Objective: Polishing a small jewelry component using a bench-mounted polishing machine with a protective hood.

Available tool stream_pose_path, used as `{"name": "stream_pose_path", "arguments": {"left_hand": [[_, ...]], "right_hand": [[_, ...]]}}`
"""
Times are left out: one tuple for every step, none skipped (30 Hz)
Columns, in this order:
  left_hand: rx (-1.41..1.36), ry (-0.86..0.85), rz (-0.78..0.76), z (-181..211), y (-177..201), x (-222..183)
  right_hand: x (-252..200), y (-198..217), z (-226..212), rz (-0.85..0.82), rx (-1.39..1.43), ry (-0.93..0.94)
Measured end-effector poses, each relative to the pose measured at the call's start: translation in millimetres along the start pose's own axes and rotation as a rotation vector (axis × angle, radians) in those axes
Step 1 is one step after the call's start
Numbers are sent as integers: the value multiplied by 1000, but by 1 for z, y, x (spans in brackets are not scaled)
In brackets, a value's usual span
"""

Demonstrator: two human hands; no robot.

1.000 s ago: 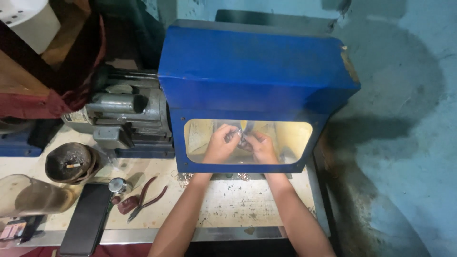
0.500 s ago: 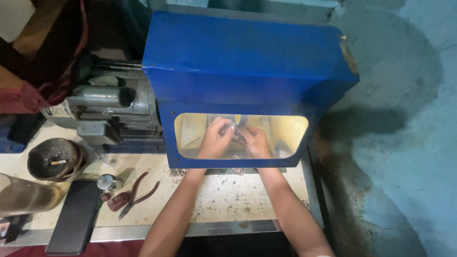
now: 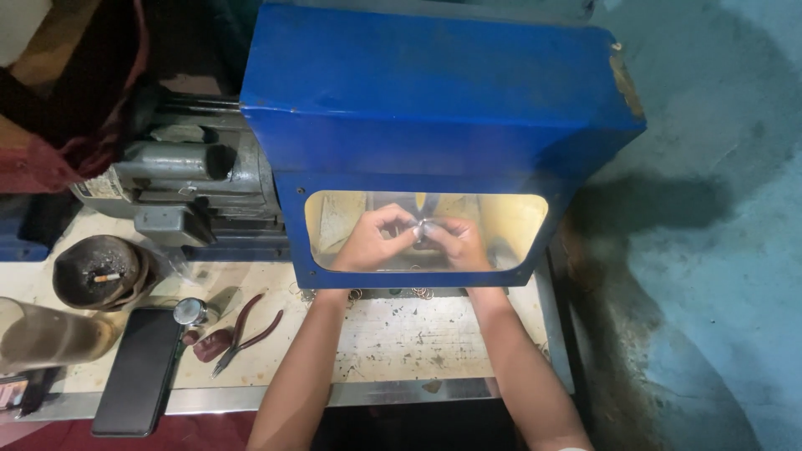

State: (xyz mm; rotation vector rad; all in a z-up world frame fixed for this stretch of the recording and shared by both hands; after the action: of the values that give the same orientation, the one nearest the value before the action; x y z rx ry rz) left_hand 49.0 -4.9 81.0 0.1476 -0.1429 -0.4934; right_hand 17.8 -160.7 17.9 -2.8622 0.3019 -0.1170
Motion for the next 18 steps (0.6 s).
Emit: {"name": "stream_pose_path", "arguments": {"left_hand": [[2,1,-2,-1,0,0],[-11,-7,-9,0,-1,0],[-24,-16,-16,0,-1,0],[-24,-14,-18,0,-1,1],[-23,-23,-28,1,-1,1],[-21,-31,-36,2,0,1],[-20,-29,-37,2,-1,1],[-27,-19,-36,1,-2,1],[-35,-9,-34,1,-2,1],[-33,-9,-36,0,-2,1],[-27,-17,-41,1,-2,1],[-21,-26,-46,1,-3,1],[-20,-26,-49,0,-4,1],[-27,4,-38,-4,-5,2],[-34,35,-27,-8,-5,2],[-34,35,-29,-14,-8,5],[-55,89,23,-24,-7,8],[-76,140,79,-33,-5,12]], "right_hand": [[-1,0,-1,2,2,-1],[-1,-1,-3,-13,-4,7],[-1,-1,-5,-29,-11,15],[0,1,-3,-27,-10,13],[1,2,-2,-42,-15,19],[2,3,0,-59,-19,25],[2,2,-2,-58,-17,23],[1,1,-5,-65,-45,21],[1,0,-7,-73,-73,20],[0,-2,-11,-71,-71,20],[-1,-3,-13,-71,-96,14],[-1,-4,-17,-70,-121,8],[-1,-2,-14,-67,-120,8],[0,-1,-10,-82,-151,-9],[0,0,-6,-97,-182,-26],[3,6,3,-95,-182,-26],[6,13,13,-69,-152,-36],[10,19,23,-47,-124,-44]]}}
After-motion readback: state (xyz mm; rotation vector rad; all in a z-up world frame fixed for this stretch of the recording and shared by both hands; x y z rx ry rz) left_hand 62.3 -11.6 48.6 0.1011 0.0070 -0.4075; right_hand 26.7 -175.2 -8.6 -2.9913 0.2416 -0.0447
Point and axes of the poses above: each hand's wrist, its own x-axis towards the middle knuckle, its own y-axis out of the back of the hand, z = x × y, the point moved 7 cm from there along x, towards the middle knuckle, and after that the axes turned 9 degrees about y, right-handed, at the moved point
